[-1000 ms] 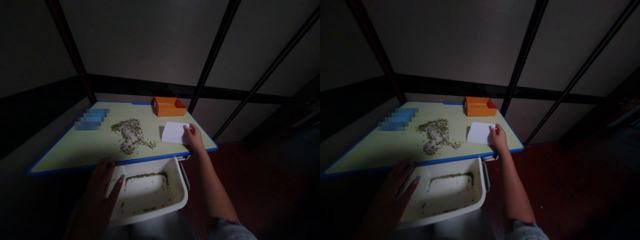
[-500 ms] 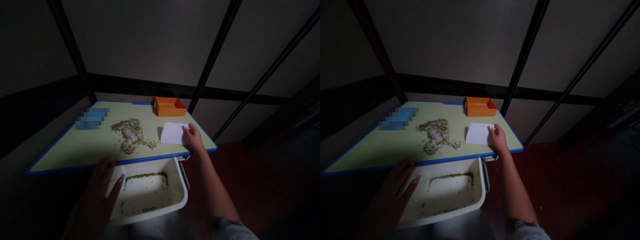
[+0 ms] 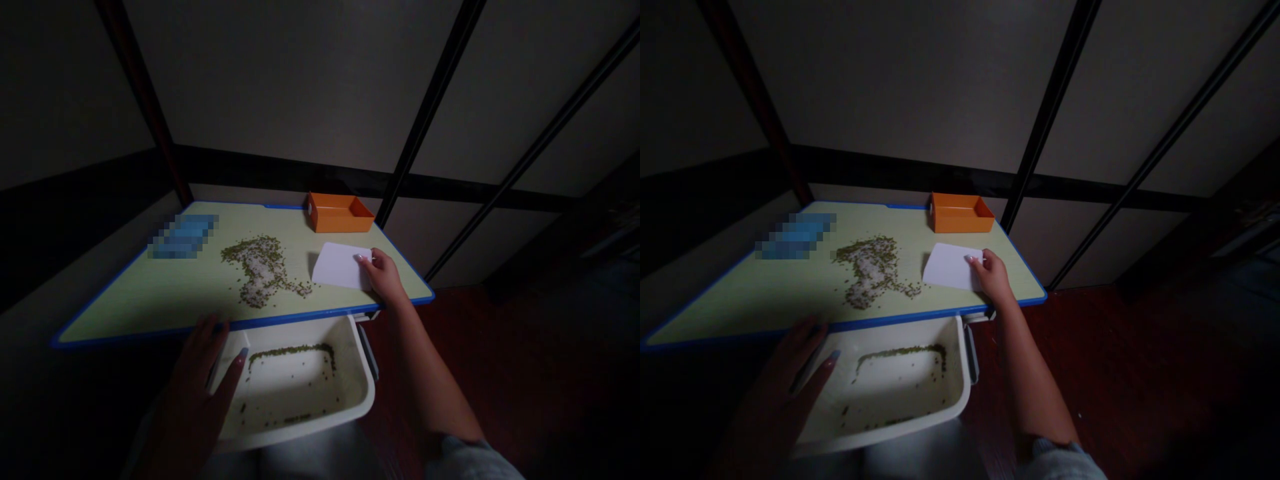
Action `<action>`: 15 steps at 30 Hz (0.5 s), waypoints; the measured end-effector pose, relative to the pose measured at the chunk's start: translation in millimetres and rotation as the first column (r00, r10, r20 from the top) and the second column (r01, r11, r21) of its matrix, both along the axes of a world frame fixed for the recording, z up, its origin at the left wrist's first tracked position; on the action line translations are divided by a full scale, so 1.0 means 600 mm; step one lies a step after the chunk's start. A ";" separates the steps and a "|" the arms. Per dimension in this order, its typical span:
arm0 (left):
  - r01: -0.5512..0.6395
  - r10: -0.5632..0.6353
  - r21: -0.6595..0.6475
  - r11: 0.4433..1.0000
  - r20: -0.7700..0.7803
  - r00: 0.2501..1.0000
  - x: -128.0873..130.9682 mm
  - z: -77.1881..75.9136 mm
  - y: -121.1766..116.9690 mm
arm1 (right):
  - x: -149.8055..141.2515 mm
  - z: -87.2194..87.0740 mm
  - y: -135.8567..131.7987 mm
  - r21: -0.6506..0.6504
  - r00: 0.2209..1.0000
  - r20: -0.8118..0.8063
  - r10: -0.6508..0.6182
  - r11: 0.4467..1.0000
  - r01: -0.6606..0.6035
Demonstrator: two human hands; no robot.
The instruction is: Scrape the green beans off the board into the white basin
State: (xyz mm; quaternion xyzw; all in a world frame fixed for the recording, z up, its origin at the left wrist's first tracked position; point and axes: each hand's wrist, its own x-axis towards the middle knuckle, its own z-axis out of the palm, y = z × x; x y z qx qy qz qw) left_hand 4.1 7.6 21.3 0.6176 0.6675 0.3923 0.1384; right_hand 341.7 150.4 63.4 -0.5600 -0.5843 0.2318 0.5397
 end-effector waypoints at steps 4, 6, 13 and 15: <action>-0.002 0.002 0.009 1.000 -0.003 1.000 -0.002 -0.004 0.001 | 0.004 -0.004 0.004 0.042 0.985 0.045 -0.165 0.986 0.163; -0.007 0.007 0.010 1.000 0.000 1.000 -0.001 -0.005 0.001 | 0.007 -0.004 0.005 0.060 0.962 0.067 -0.265 0.963 0.261; -0.017 0.017 -0.024 1.000 0.009 1.000 0.001 -0.001 0.000 | 0.015 -0.002 0.005 0.125 0.871 0.083 -0.484 0.872 0.473; -0.020 0.020 -0.017 1.000 0.015 1.000 0.000 -0.002 0.000 | 0.016 -0.002 0.004 0.128 0.863 0.084 -0.498 0.865 0.486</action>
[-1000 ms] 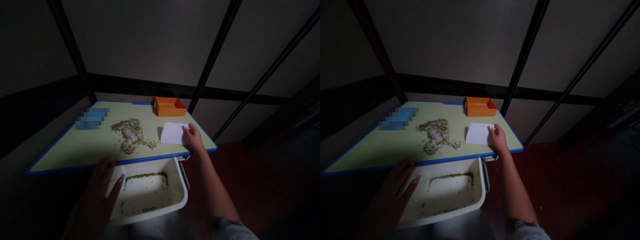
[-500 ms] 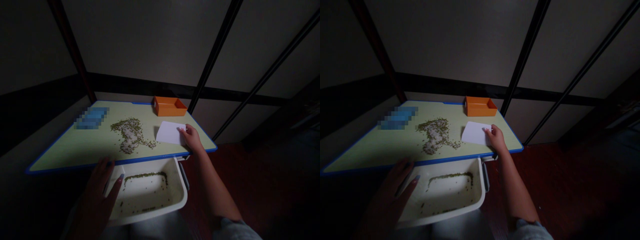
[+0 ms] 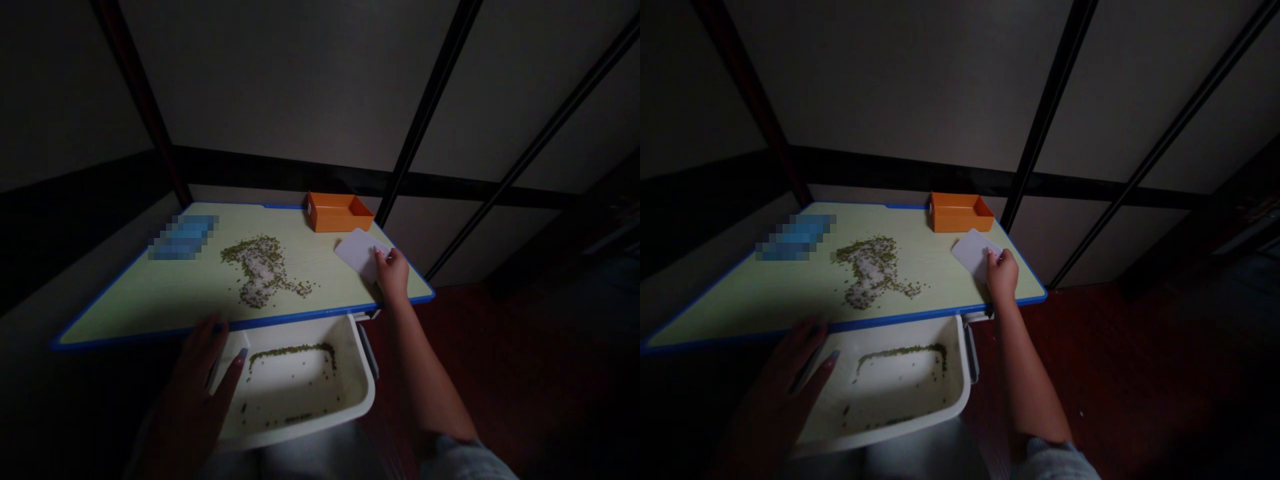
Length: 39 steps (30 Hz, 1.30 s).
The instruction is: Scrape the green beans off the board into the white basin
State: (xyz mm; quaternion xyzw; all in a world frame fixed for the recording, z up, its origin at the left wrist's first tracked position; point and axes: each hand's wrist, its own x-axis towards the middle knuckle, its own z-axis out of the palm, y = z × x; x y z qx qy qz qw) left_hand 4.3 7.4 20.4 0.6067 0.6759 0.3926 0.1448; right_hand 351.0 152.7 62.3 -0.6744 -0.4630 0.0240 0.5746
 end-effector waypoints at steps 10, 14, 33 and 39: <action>0.001 -0.001 0.001 1.000 -0.003 1.000 0.004 0.005 0.002 | -0.017 0.002 0.000 0.019 0.914 -0.105 0.391 0.920 -0.391; -0.005 0.005 -0.024 1.000 0.009 1.000 0.006 0.010 0.001 | -0.028 0.002 0.006 -0.014 0.828 -0.137 0.544 0.835 -0.550; 0.005 -0.005 -0.003 1.000 -0.035 0.999 -0.003 -0.001 0.003 | -0.027 0.005 -0.009 -0.023 0.658 -0.292 0.694 0.683 -0.730; 0.004 -0.004 -0.002 1.000 -0.035 0.999 -0.001 -0.001 0.002 | -0.016 0.002 -0.002 0.067 0.717 -0.323 0.618 0.771 -0.634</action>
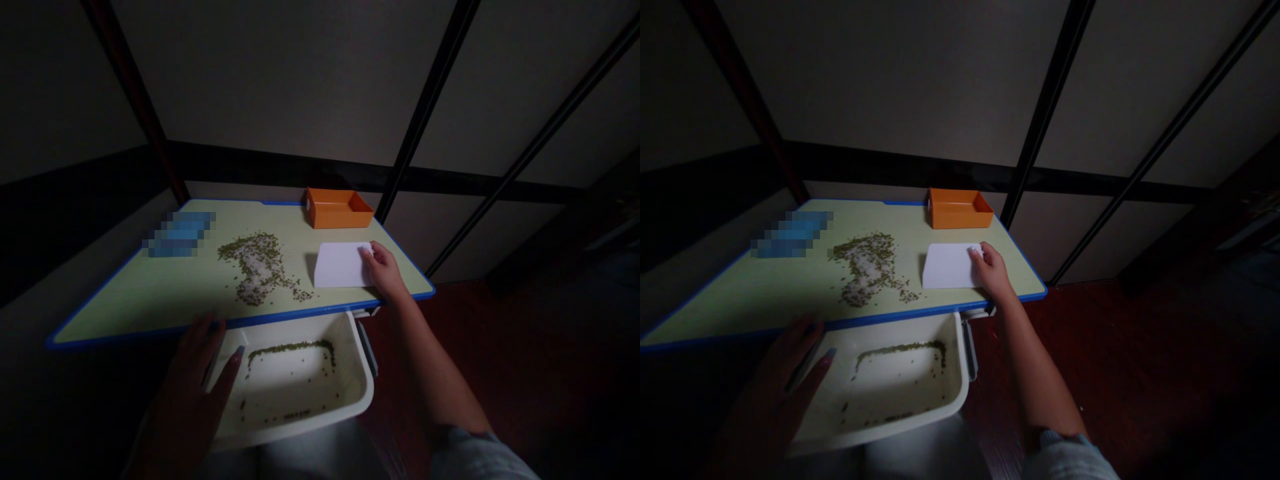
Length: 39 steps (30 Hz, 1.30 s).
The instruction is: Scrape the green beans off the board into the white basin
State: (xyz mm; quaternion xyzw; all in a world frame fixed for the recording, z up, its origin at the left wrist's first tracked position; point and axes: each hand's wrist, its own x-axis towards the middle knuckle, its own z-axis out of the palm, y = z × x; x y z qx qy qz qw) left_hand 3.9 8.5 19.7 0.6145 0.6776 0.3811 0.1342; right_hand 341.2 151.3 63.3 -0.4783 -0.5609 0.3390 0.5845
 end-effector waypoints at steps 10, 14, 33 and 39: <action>-0.008 0.008 -0.003 1.000 0.023 1.000 0.000 0.001 0.002 | -0.005 0.006 -0.009 0.001 0.994 0.059 0.088 0.996 -0.088; -0.001 0.000 0.017 1.000 0.016 1.000 0.002 0.001 0.002 | -0.007 0.008 -0.014 -0.032 0.991 0.058 0.117 0.993 -0.115; 0.021 -0.020 0.066 0.998 -0.010 1.000 -0.006 -0.014 0.001 | 0.001 0.003 -0.009 -0.040 0.998 0.000 0.066 0.997 -0.066; 0.009 -0.009 0.056 0.998 0.002 1.000 -0.003 -0.008 -0.001 | 0.001 0.008 -0.016 -0.017 1.000 0.013 -0.007 1.000 0.007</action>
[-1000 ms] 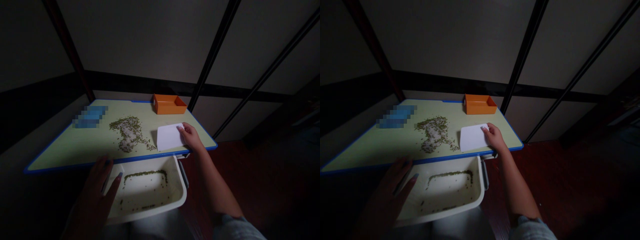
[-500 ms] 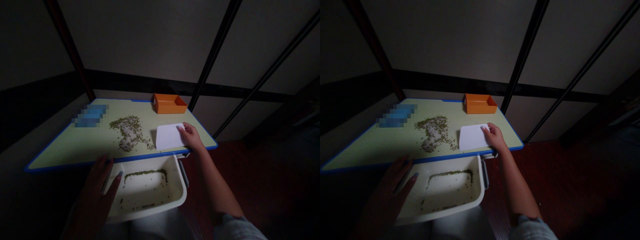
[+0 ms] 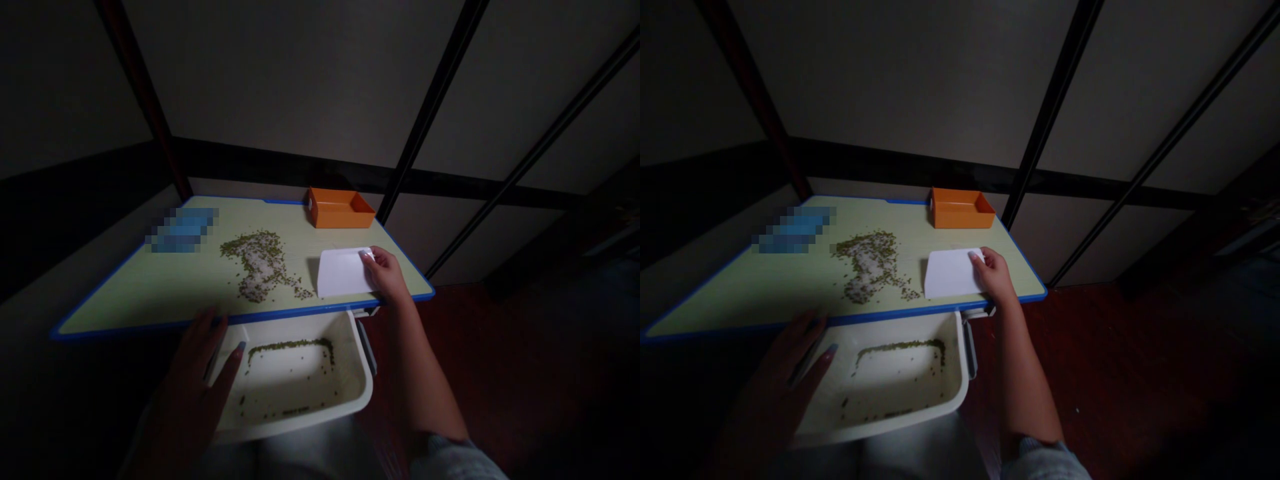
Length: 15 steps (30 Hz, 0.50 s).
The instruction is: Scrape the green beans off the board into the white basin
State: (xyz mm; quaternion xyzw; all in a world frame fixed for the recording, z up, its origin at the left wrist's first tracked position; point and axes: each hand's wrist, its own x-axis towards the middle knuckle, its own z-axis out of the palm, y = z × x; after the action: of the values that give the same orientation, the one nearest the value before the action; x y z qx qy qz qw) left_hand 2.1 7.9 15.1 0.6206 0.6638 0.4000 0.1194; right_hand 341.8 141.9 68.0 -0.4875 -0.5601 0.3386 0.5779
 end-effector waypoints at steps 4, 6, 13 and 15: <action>0.002 -0.002 -0.026 1.000 0.018 1.000 0.003 0.007 -0.001 | 0.006 -0.004 0.001 0.026 1.000 -0.002 -0.031 0.999 0.031; -0.008 0.009 -0.045 0.999 0.014 1.000 0.005 0.011 -0.001 | 0.009 -0.007 0.002 0.021 1.000 0.007 -0.026 0.999 0.025; -0.008 0.008 -0.054 0.998 0.010 1.000 0.008 0.015 -0.002 | 0.014 -0.011 0.002 -0.058 0.994 -0.015 0.109 0.992 -0.110; -0.007 0.008 -0.051 0.999 0.003 1.000 0.007 0.012 -0.002 | 0.013 -0.009 0.000 -0.062 0.992 -0.021 0.124 0.990 -0.125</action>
State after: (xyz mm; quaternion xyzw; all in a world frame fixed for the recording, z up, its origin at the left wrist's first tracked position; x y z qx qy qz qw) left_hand 6.1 6.8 22.4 0.6142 0.6759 0.3845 0.1346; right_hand 349.5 142.0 62.5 -0.4666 -0.5735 0.3956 0.5448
